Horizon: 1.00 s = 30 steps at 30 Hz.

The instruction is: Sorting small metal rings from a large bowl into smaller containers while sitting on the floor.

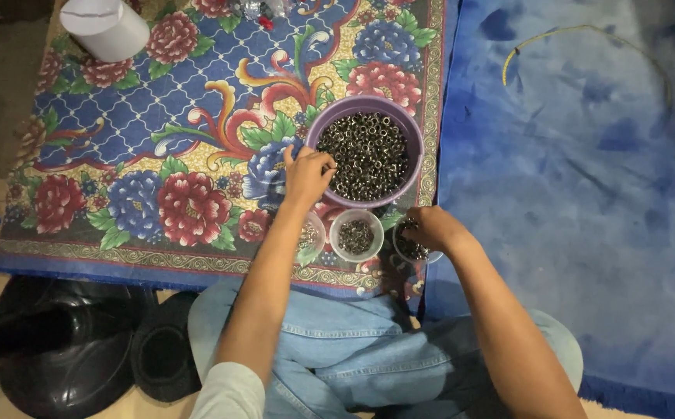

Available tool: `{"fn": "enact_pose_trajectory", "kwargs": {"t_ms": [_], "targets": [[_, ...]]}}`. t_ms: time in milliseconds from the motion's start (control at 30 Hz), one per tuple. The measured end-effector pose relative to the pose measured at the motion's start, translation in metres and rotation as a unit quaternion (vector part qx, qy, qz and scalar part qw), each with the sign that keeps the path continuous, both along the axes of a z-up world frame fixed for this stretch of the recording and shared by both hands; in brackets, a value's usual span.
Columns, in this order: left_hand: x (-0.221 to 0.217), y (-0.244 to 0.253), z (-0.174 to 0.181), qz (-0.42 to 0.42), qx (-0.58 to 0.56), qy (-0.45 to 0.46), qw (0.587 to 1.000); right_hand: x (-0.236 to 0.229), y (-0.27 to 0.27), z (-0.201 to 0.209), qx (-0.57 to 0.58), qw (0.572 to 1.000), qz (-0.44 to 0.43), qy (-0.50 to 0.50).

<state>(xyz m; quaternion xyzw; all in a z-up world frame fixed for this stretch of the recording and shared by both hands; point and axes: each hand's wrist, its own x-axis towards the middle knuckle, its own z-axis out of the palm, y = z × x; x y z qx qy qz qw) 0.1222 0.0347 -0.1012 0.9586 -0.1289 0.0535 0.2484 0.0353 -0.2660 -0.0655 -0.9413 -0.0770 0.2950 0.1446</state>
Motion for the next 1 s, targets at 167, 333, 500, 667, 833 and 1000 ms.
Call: {"fn": "enact_pose_trajectory", "kwargs": {"t_ms": [167,333,500,667,833,1000], "targets": [[-0.003,0.000,0.004,-0.002,-0.008,-0.011,1.000,0.001,0.002,0.005,-0.006,1.000,0.001,0.004],[-0.010,0.000,0.012,-0.002,-0.045,-0.020,0.999,-0.003,0.005,0.017,-0.004,1.000,0.000,0.000],[-0.034,-0.001,0.029,-0.017,-0.265,0.012,0.964,-0.006,0.008,0.029,0.010,1.000,-0.001,-0.007],[-0.082,-0.007,0.053,-0.048,-0.305,0.025,0.951,-0.007,0.028,0.056,0.110,0.993,-0.029,-0.013],[-0.131,-0.016,0.050,-0.047,-0.346,0.051,0.936,-0.027,0.057,0.114,0.397,0.899,-0.161,0.097],[-0.140,-0.032,0.039,-0.098,-0.304,-0.038,0.947,-0.040,0.061,0.083,0.498,0.821,-0.226,0.166]]}}
